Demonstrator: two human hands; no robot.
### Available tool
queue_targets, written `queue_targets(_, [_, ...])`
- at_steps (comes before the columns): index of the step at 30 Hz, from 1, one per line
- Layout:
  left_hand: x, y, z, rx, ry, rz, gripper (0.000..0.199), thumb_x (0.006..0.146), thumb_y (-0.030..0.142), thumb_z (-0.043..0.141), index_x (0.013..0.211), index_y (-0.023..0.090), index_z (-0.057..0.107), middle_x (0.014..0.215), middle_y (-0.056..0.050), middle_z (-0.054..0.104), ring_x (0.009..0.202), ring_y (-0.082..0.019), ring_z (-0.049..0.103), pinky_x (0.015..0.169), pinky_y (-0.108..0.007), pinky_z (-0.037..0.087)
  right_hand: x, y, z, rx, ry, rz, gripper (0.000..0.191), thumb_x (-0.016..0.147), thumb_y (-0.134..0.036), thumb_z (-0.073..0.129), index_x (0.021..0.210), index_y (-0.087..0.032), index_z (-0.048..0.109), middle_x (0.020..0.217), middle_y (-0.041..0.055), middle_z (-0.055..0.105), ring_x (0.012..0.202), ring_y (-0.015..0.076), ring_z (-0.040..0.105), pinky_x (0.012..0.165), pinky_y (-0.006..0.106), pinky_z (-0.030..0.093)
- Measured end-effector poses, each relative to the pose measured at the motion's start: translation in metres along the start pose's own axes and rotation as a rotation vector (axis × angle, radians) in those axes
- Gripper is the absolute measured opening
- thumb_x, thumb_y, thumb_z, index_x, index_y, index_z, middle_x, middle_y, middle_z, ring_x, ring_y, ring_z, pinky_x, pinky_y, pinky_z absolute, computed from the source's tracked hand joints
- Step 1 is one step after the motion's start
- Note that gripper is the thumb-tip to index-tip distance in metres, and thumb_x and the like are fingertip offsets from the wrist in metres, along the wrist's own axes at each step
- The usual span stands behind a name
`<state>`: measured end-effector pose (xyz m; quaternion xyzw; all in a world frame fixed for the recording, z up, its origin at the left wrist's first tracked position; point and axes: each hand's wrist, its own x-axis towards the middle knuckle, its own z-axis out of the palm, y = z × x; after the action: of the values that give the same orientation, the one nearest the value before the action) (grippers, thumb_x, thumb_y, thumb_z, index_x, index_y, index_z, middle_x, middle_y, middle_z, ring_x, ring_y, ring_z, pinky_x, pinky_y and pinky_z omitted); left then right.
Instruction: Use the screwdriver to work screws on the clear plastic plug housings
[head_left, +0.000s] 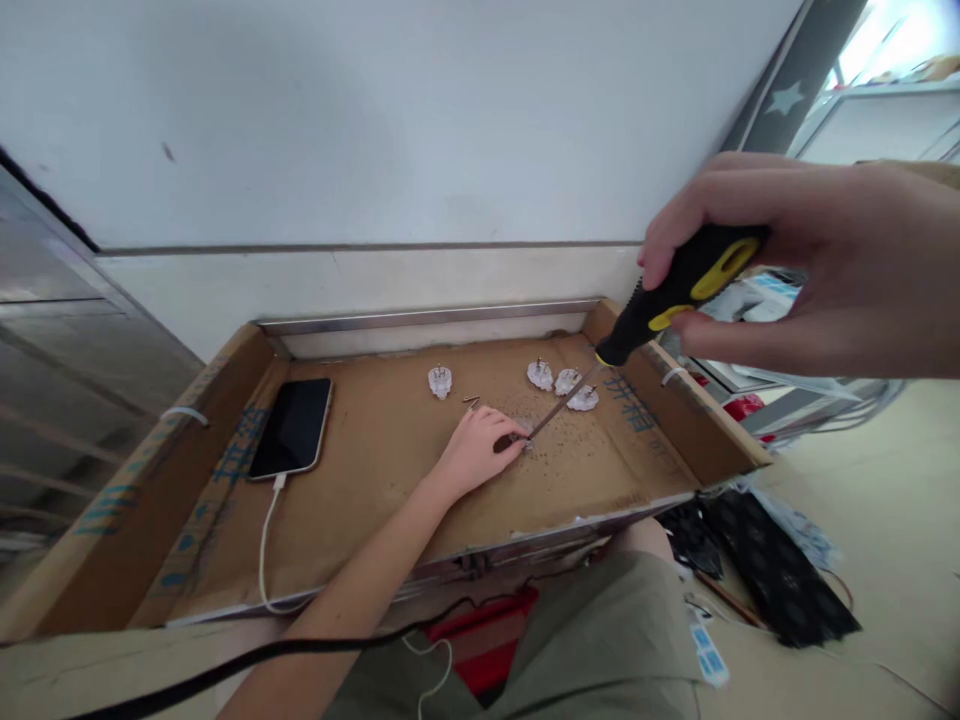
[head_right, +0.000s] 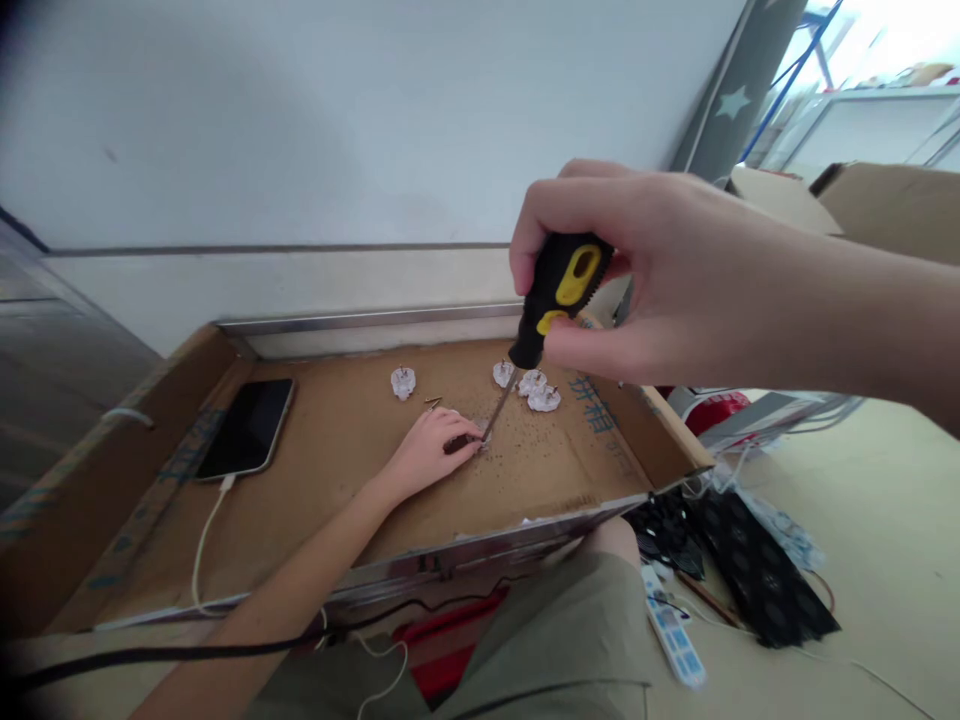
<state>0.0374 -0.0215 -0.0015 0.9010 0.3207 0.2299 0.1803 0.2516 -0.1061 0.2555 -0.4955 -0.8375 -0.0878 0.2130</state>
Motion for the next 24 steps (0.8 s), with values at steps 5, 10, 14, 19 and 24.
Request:
queue_targets(5, [0.0002,-0.0001,0.0005,0.013,0.0,-0.003,0.015,0.088,0.031,0.055,0.092,0.025,0.068,0.098,0.002,0.07,0.101,-0.019,0.055,0.092,-0.036,0.037,0.0031,-0.0002,0.0002,-0.022,-0.042,-0.128,0.027,0.072,-0.039,0.059,0.094,-0.025,0.057,0.091,-0.0029,0.055,0.071,0.0072,0.051,0.054,0.021,0.041])
queue_targets(10, [-0.0001,-0.0012,0.0015,0.005,0.011,0.006,0.015,0.087,0.031,0.055,0.091,0.025,0.068,0.098,0.001,0.07,0.101,-0.019,0.055,0.092,-0.036,0.037,0.0052,0.0015,0.0011,-0.077,-0.041,-0.136,0.023,0.078,-0.041,0.056,0.094,-0.025,0.057,0.089,-0.0025,0.054,0.074,0.0071,0.05,0.057,0.021,0.04])
queue_targets(14, [-0.0002,-0.001,0.0015,0.001,0.011,-0.005,0.015,0.087,0.031,0.055,0.09,0.025,0.068,0.098,0.0,0.07,0.101,-0.02,0.055,0.092,-0.036,0.037,0.0041,-0.0022,0.0026,-0.086,0.014,-0.152,0.023,0.079,-0.043,0.053,0.091,-0.024,0.057,0.087,-0.0012,0.053,0.073,0.0074,0.048,0.06,0.022,0.039])
queue_targets(19, [-0.0003,-0.0005,0.0018,-0.005,0.011,-0.002,0.016,0.087,0.032,0.055,0.09,0.025,0.068,0.097,0.0,0.07,0.101,-0.02,0.055,0.093,-0.036,0.037,0.0021,-0.0051,0.0019,-0.102,0.028,-0.145,0.022,0.079,-0.042,0.055,0.092,-0.024,0.058,0.088,-0.0016,0.053,0.072,0.0068,0.048,0.061,0.024,0.039])
queue_targets(24, [-0.0003,-0.0005,0.0023,-0.004,0.019,-0.005,0.017,0.087,0.037,0.057,0.09,0.024,0.068,0.097,0.0,0.07,0.1,-0.019,0.055,0.092,-0.036,0.037,0.0027,-0.0055,0.0018,-0.113,0.033,-0.13,0.021,0.079,-0.041,0.054,0.09,-0.025,0.058,0.089,-0.002,0.053,0.073,0.0069,0.049,0.06,0.024,0.038])
